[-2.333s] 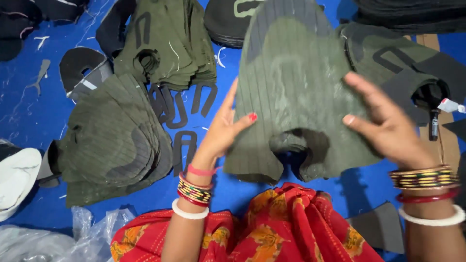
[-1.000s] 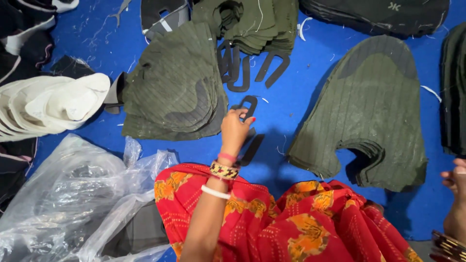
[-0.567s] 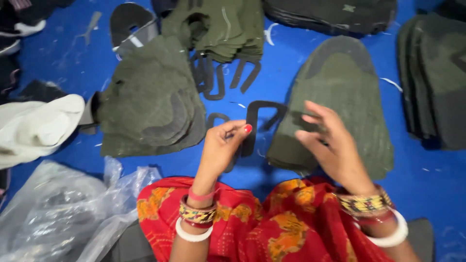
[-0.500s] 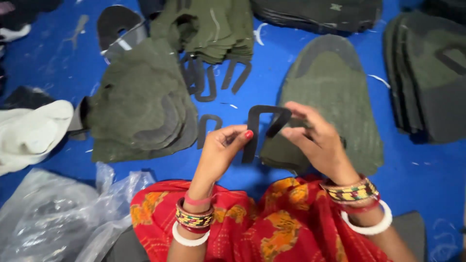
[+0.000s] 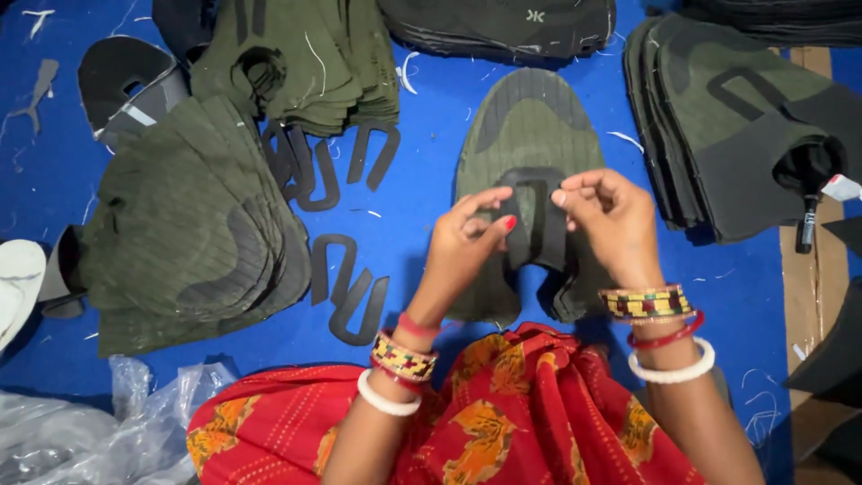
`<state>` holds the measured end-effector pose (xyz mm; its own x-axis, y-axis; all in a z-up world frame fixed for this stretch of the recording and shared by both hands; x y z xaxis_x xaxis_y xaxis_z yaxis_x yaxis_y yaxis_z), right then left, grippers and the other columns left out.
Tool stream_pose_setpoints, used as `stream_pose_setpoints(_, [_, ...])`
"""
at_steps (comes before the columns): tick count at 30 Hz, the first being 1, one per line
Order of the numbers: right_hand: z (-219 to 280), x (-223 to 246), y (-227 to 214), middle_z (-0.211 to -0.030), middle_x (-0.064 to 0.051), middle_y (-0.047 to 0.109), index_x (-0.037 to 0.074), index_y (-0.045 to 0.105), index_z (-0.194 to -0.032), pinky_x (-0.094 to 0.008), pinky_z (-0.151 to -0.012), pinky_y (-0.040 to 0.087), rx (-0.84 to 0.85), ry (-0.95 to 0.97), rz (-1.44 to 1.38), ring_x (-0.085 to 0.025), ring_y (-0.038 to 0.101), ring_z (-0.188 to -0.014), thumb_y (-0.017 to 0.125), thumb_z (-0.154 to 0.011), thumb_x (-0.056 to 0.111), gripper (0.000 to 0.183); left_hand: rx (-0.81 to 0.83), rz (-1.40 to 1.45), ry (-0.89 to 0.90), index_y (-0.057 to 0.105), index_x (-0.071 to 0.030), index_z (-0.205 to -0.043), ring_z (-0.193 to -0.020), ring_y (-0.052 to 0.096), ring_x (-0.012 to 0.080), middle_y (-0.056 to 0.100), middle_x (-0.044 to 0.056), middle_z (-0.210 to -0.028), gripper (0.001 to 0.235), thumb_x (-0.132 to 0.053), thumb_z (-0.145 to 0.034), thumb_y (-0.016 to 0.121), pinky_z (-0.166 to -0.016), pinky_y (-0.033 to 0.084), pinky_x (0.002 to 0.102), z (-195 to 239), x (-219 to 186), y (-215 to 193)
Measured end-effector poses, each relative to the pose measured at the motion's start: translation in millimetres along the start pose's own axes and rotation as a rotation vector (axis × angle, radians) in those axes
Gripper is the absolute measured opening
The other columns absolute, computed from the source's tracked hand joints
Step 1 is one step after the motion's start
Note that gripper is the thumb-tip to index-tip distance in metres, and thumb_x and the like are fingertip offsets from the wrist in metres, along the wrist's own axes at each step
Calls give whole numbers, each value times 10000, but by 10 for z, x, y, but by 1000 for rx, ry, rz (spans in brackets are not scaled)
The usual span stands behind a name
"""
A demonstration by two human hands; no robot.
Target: The person sits on the floor among stacks of cut green sandal uppers and black foam straps. They pick up an upper, place a black strap piece onto it, press it down, and set the assembled upper onto a growing pile, repeating this with one piece at a time.
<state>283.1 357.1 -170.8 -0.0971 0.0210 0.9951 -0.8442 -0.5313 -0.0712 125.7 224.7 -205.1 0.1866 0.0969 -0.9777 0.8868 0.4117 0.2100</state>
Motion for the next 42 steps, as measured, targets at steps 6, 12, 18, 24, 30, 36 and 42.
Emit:
stream_pose_setpoints(6, [-350,19,-46,-869,-15,727,-3,742,-1050,-223,-639,539,-67,-72,211,-59,644,-709,771,-930,108,166,-69,-33,30,603,-37,-1398,-785,671,94,568,94,-1223,514,-29,-904,745,-666,585,228,-391,53,19])
stream_pose_setpoints(12, [-469,41,-15,-872,-16,746,13,769,-1035,-240,-631,563,-115,-88,307,-65,675,-725,775,-921,115,154,-127,-96,20,608,-13,-1392,-764,688,110,575,107,-1235,527,-34,-886,753,-645,593,235,-541,251,-14])
stream_pose_setpoints(18, [-470,87,19,-929,-71,723,23,780,-1063,-271,-630,547,-77,-135,403,-113,672,-702,771,-914,99,168,-172,-235,18,625,-16,-1373,-702,700,115,594,106,-1186,523,-66,-872,769,-611,583,237,-523,277,-6])
stream_pose_setpoints(24, [-446,153,57,-898,-124,674,71,786,-1114,-330,-702,546,-32,-259,576,-207,682,-754,768,-913,96,204,-190,-501,44,661,-41,-1341,-609,686,136,617,107,-1060,518,-108,-842,785,-598,560,279,-499,160,-8])
stream_pose_setpoints(30, [-291,415,160,-972,-179,638,114,801,-1168,-428,-890,481,3,-298,881,-352,599,-969,764,-907,97,265,-221,-864,126,682,-75,-1313,-869,635,276,616,136,-1037,479,-132,-846,775,-824,537,384,-390,-260,84])
stream_pose_setpoints(36, [-154,253,390,-1640,-120,439,77,518,-1529,-609,-1153,240,139,-612,1070,-421,254,-1549,542,-1070,249,491,-119,-1184,465,450,-19,-1531,-1551,331,316,425,152,-1615,542,-208,-1033,550,-1272,239,542,-365,-195,447])
stream_pose_setpoints(42, [347,79,379,-1715,-71,244,121,286,-1634,-638,-1209,93,194,-471,1145,-385,89,-1586,429,-1054,415,666,-10,-1336,449,418,-50,-1556,-1579,221,303,334,104,-1661,606,-305,-1019,535,-1243,121,696,-134,-277,500])
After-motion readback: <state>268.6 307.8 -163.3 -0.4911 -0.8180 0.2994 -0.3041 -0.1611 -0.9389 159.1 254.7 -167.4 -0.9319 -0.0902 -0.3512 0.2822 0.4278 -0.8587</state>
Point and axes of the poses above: each hand's wrist, its own z-axis away from the middle knuckle, its own y-axis out of the palm, x = y × z, the point moved 8 cm from there along -z, towards the middle knuckle
